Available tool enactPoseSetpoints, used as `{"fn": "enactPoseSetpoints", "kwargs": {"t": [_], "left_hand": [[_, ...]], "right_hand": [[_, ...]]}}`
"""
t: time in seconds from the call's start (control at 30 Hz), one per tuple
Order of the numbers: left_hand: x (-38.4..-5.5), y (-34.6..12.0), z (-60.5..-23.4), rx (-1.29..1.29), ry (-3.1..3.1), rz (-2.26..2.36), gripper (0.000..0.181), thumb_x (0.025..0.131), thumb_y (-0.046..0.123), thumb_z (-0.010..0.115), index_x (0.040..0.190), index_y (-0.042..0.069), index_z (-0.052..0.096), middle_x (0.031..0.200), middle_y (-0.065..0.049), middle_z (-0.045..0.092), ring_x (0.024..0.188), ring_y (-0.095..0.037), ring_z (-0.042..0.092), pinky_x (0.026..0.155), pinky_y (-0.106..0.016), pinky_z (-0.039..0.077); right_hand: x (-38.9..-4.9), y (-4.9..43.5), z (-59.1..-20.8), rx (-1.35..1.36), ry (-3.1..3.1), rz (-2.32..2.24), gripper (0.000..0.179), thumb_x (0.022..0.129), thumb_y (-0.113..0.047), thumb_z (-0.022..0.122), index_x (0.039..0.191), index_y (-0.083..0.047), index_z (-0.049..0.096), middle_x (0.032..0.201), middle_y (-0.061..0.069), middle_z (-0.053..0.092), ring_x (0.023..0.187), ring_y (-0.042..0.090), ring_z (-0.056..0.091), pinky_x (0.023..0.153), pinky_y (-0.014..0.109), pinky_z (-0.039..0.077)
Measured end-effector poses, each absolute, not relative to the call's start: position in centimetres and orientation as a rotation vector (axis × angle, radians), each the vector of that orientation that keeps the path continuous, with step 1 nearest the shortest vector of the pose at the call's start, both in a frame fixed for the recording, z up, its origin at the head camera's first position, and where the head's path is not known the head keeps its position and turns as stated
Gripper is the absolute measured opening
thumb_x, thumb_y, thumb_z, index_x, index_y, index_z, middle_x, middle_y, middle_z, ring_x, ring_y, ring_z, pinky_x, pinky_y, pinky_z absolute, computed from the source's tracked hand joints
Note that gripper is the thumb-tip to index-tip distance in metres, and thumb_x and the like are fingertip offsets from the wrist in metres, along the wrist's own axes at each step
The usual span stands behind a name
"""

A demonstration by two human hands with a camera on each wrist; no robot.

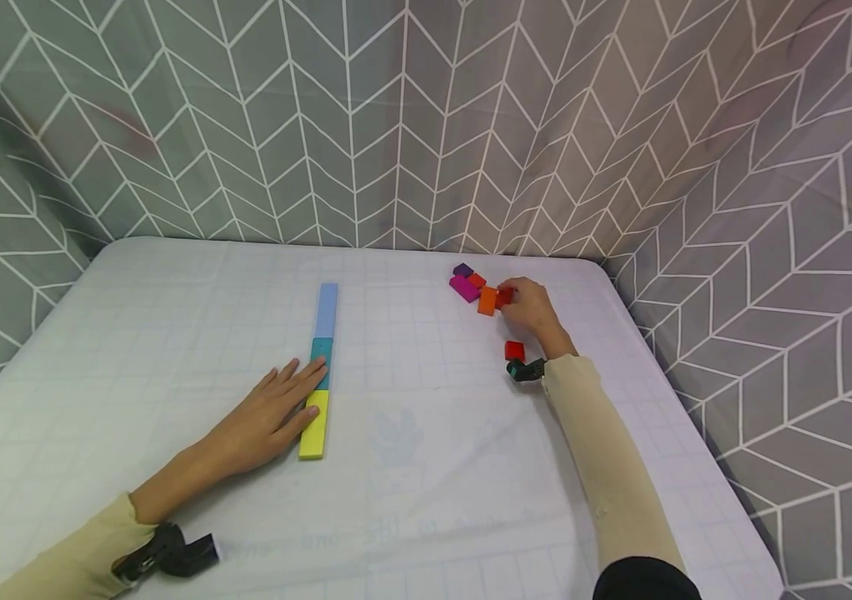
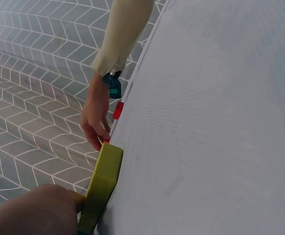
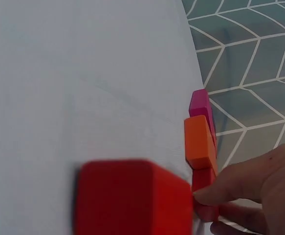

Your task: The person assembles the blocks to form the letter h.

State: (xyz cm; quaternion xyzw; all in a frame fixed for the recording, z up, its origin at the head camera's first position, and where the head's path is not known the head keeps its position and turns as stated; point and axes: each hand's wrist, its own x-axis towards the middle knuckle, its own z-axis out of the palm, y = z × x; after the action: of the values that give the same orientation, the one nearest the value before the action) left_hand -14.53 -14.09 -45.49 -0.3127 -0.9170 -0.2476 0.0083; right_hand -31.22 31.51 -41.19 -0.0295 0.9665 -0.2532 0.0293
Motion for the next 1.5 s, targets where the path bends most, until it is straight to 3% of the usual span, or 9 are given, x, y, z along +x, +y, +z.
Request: {"fn": "enactPoseSetpoints", "kwargs": {"t": [0.17,0.33,0.6,0.87,1.5], "left_hand": [[-14.5,-14.1,-45.5,-0.973,-2.867,-0.774,0.061,0.111,0.031,0.050,0.162,0.004,0.034,0.169,-0.010,0.028,0.153,-0.043,0.020,0.121,-0.063,0.013],[-14.6,-14.1,-45.4,-0.973,-2.862,-0.772,0.061,0.111,0.032,0.050,0.162,0.004,0.034,0.169,-0.010,0.028,0.153,-0.043,0.020,0.121,-0.063,0.013],[-14.6,-14.1,-45.4,-0.974,-2.862,-0.770,0.061,0.111,0.032,0.050,0.162,0.004,0.034,0.169,-0.009,0.027,0.153,-0.043,0.020,0.121,-0.062,0.013],[-14.6,-14.1,-45.5,-0.969,-2.870,-0.774,0.061,0.111,0.032,0.050,0.163,0.004,0.033,0.169,-0.009,0.027,0.154,-0.043,0.019,0.121,-0.062,0.012],[-14.5,-14.0,-45.5,-0.971,-2.873,-0.764,0.061,0.111,0.032,0.050,0.162,0.004,0.033,0.169,-0.010,0.027,0.154,-0.042,0.019,0.121,-0.062,0.012]], "right_hand": [[-31.1,31.8,-40.8,-0.086,2.985,-0.640,0.050,0.095,-0.011,0.067,0.140,0.006,0.058,0.136,0.031,0.049,0.123,0.046,0.045,0.107,0.060,0.042],[-31.0,32.5,-40.5,-0.127,2.966,-0.549,0.051,0.097,-0.021,0.071,0.138,0.009,0.058,0.132,0.030,0.051,0.124,0.044,0.045,0.106,0.058,0.044],[-30.6,33.4,-40.1,-0.208,2.931,-0.583,0.050,0.095,-0.011,0.074,0.139,0.006,0.058,0.133,0.028,0.057,0.124,0.044,0.050,0.106,0.060,0.045],[-30.8,34.0,-40.6,-0.117,2.942,-0.595,0.041,0.097,-0.018,0.077,0.131,0.001,0.065,0.123,0.025,0.061,0.116,0.042,0.053,0.099,0.055,0.051],[-29.8,33.5,-40.4,-0.064,3.025,-0.759,0.040,0.100,-0.020,0.073,0.134,-0.001,0.066,0.125,0.024,0.061,0.115,0.041,0.053,0.094,0.051,0.053]]}}
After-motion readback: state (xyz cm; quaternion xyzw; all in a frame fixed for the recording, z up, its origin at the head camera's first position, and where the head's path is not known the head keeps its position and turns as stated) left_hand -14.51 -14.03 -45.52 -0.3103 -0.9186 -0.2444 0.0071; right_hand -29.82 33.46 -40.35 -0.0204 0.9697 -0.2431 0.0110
